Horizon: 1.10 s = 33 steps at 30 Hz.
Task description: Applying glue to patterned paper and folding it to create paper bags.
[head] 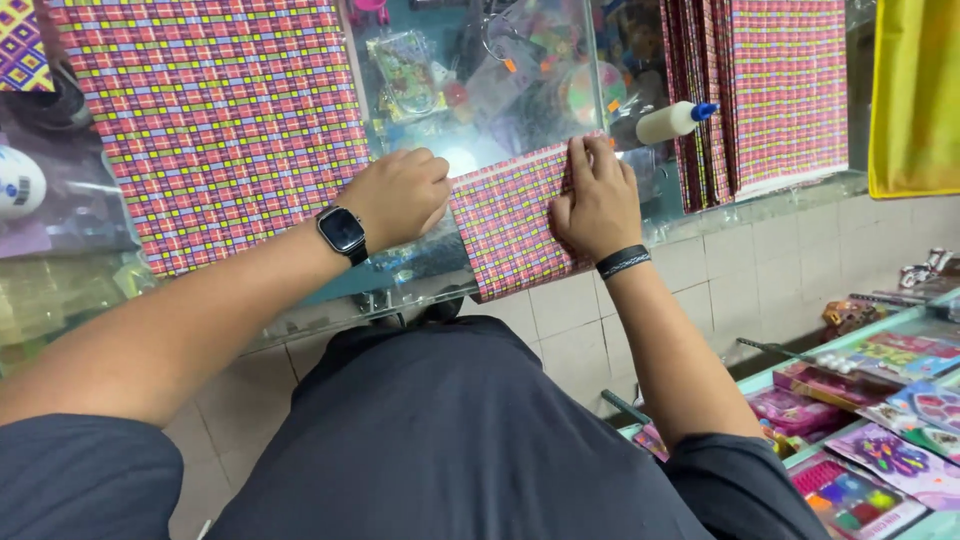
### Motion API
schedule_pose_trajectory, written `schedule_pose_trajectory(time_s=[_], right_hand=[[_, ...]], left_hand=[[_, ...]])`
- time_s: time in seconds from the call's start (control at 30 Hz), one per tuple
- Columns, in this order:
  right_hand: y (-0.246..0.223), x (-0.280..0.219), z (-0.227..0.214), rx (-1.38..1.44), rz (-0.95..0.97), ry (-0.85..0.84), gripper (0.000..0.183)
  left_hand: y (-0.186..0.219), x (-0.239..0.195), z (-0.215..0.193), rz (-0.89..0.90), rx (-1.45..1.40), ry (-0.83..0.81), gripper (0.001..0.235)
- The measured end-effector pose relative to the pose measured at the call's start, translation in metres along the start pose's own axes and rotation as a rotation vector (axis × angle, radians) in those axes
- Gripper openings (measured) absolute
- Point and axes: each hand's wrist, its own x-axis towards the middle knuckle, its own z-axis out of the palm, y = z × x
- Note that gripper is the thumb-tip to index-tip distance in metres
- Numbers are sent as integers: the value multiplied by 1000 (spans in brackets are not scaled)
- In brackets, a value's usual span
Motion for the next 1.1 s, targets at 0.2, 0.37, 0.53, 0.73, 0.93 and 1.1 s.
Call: schedule_pose_trajectory(time_s=[0.2,0.37,0.53,0.73,0.93,1.1], right_hand=[[22,3,1,-11,9,-100,74],[26,5,-1,50,64,-46,61],[38,13,11,179,53,79,38],[40,9,11,60,-104,163,46],[60,-17,8,285,-111,-2,51],[72,-29,-14,582,42,-314,43]], left_hand=[[8,-8,3,-17,32,84,18],[21,-2,6,-72,168,150,18],[33,13,2,-205,208,213,24],[58,35,9,-604,-1,32,27],[72,40,17,-699,-197,-212,20],[91,53,-2,-809,-379,-349,14]])
